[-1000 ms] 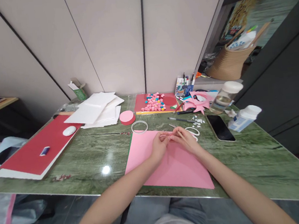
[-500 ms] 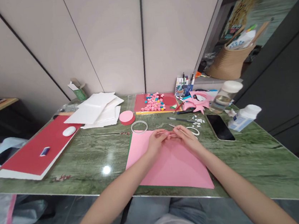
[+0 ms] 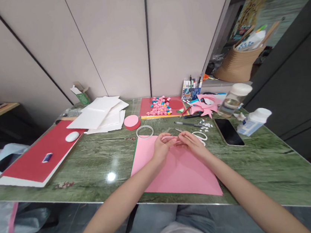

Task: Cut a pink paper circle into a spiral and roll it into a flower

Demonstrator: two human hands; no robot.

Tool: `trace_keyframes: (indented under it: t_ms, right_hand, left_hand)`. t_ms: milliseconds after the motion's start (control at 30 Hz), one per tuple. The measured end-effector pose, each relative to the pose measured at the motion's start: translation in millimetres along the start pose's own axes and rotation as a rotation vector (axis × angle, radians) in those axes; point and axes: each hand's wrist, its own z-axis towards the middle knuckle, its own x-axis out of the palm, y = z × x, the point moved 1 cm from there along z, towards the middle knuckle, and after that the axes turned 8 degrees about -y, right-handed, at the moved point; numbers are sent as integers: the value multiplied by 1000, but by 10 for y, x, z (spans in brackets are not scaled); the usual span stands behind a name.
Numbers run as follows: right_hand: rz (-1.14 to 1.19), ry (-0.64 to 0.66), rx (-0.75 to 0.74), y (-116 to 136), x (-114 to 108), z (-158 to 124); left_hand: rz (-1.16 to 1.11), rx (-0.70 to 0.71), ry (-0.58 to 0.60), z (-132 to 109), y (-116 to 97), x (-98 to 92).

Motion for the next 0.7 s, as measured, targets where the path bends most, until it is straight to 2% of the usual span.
trace_keyframes:
  t_ms: [233, 467, 700]
  right_hand:
    - [-9, -5, 13, 34, 14, -9]
    - [21, -10, 6, 25, 11, -19]
    - [21, -12, 13, 7, 0, -7]
  left_hand:
    - [-10, 67, 57, -13, 0, 24]
    - [-122, -12, 12, 99, 102, -27]
    - [-136, 4, 48, 90, 129, -19]
